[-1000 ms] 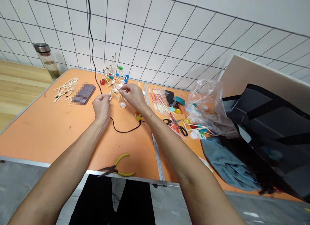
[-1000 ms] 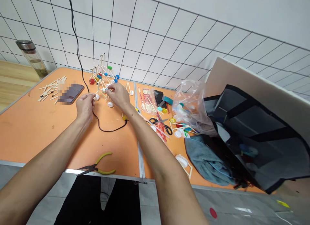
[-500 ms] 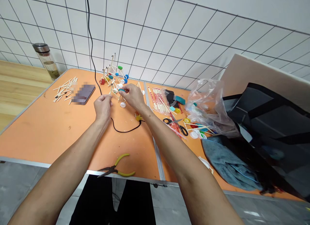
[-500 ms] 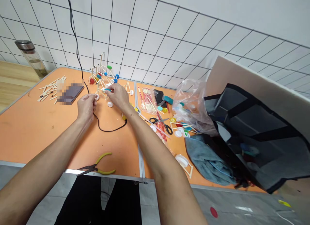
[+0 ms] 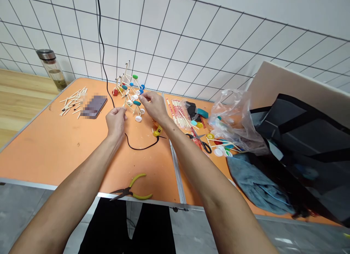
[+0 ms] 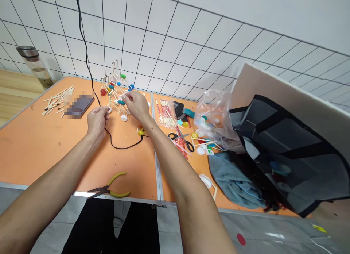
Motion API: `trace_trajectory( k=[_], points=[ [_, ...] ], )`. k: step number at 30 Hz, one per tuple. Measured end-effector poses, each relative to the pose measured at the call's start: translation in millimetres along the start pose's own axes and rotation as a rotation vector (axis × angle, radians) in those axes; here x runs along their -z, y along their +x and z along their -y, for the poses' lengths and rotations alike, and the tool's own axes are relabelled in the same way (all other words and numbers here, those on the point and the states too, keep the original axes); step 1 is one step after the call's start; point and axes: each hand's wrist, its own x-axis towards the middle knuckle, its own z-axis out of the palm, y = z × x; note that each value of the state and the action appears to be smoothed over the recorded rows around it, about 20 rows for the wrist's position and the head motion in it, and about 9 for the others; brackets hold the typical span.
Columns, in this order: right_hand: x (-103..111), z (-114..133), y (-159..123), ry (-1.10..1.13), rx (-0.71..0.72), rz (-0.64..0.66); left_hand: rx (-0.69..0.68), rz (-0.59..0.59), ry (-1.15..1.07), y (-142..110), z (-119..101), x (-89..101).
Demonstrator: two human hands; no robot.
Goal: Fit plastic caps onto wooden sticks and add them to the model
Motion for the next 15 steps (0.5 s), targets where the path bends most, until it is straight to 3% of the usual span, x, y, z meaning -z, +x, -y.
trace_trajectory(
  k=[15],
  points=[
    [-15, -2, -5, -0.020, 0.010, 0.058, 0.021, -0.004, -0.017, -5, -6, -3.4]
  ],
)
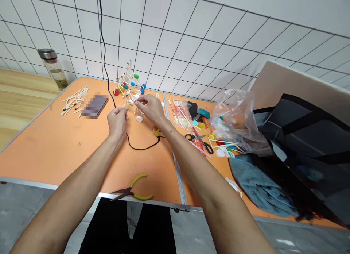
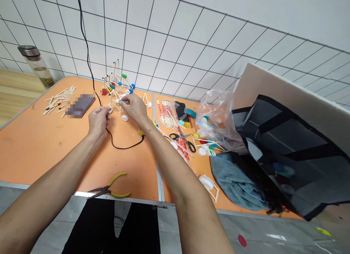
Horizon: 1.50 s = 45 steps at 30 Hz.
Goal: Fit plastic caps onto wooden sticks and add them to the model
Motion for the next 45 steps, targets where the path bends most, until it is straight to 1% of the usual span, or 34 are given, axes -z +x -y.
trace_trajectory(
  k=[6, 9, 11, 14, 16, 18, 19, 21, 23, 25, 27, 29, 32, 37, 45],
  points=[
    [-5, 0, 1, 0.013, -0.019, 0.002, 0.015, -0.007, -0.012, -3, -4, -1.8],
    [1, 1, 1, 0.046, -0.022, -0.028, 0.011, -0.003, -0.009, -4, -4, -2.2],
    [14, 2, -1, 0.076, -0.011, -0.074, 0.007, -0.003, -0.011, -6, -6, -2.8],
    [47, 4, -13, 0.091, 0.023, -0.176, 0.001, -0.012, -0.027, -7, -12, -2.7],
    [71, 2, -29, 0.102, 0.034, -0.271, 0.001, -0.031, -0.052, -5, -18, -0.6],
    [90, -3, -50, 0.121, 0.024, -0.366, 0.009, -0.063, -0.082, 0, -26, 3.2],
    [97, -7, -61, 0.136, 0.013, -0.403, 0.005, -0.088, -0.096, 3, -30, 5.4],
    [104, -18, -81, 0.175, -0.021, -0.454, -0.012, -0.142, -0.122, 9, -38, 10.1],
    [103, -30, -96, 0.211, -0.051, -0.502, -0.027, -0.182, -0.129, 14, -44, 14.2],
    [97, -42, -105, 0.237, -0.065, -0.560, -0.044, -0.216, -0.131, 18, -48, 17.7],
    [91, -51, -110, 0.243, -0.072, -0.596, -0.073, -0.239, -0.110, 20, -50, 20.8],
    [85, -55, -111, 0.219, -0.062, -0.604, -0.115, -0.248, -0.079, 22, -50, 23.8],
    [81, -56, -111, 0.176, -0.041, -0.594, -0.161, -0.285, -0.048, 25, -50, 27.5],
    [76, -49, -112, 0.130, -0.009, -0.545, -0.213, -0.327, 0.008, 29, -50, 32.3],
    [69, -43, -116, 0.049, 0.013, -0.476, -0.253, -0.321, 0.127, 39, -45, 40.4]
  ],
)
